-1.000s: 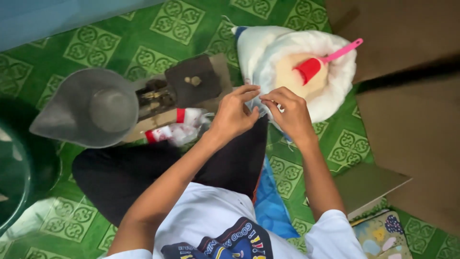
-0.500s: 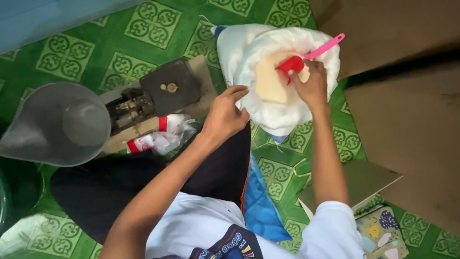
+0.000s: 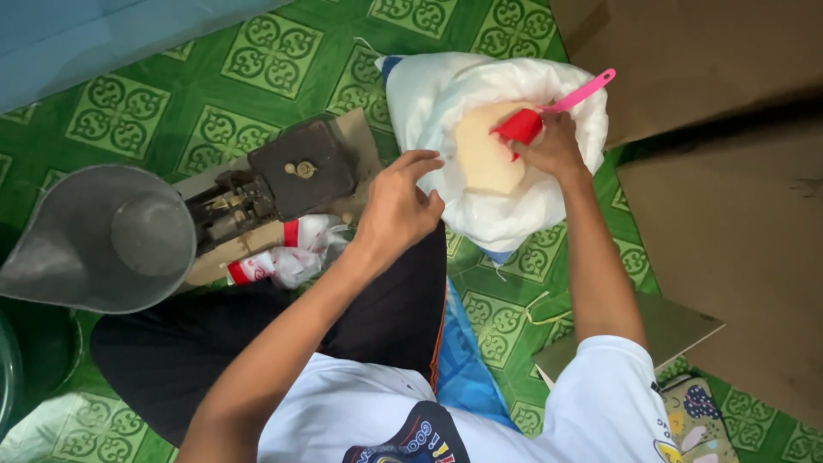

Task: Packaging powder from a large sack into small plastic bags, weighing them on a scale, and sealing them.

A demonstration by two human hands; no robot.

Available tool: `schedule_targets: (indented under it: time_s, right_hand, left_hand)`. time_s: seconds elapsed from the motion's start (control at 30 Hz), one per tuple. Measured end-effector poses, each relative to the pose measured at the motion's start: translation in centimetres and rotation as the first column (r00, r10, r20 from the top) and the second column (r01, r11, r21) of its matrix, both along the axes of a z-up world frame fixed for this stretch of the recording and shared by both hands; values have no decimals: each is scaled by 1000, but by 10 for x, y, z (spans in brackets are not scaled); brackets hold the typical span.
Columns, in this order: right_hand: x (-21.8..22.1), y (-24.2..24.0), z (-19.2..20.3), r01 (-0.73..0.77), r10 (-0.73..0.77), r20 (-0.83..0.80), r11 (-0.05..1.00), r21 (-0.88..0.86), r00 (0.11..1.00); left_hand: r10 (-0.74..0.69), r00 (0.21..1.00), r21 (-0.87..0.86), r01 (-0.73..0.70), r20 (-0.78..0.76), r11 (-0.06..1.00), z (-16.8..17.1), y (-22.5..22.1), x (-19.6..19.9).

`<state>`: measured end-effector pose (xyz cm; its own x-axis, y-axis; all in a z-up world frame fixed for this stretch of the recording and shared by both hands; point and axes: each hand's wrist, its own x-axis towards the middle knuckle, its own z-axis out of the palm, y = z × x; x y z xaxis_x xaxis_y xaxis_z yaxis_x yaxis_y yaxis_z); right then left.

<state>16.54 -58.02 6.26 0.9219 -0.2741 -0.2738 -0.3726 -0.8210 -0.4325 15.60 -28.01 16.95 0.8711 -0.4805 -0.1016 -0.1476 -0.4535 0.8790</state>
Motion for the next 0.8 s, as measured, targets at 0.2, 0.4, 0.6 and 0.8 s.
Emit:
schedule_targets:
  time_s: [0.2,0.4,0.6,0.8]
  right_hand:
    - [6,30,-1,-16,27,104,994,-105,994]
    - [-3,53,39,36,-31,271,999,-15,962]
    - [-20,-11,-40,269,-278,249,961,70,928]
    - [-43,-23,-41,387,-417,122,898,209,901]
  left_hand:
    - [-5,999,-35,6,41,999,-16,-9,10]
    - [-12,999,-36,13,39,999,-28,-22,20]
    - [-13,1000,-58,12,-14,998,-50,-35,32]
    - [-32,999,-22,31,-40,999,-40,-46,38]
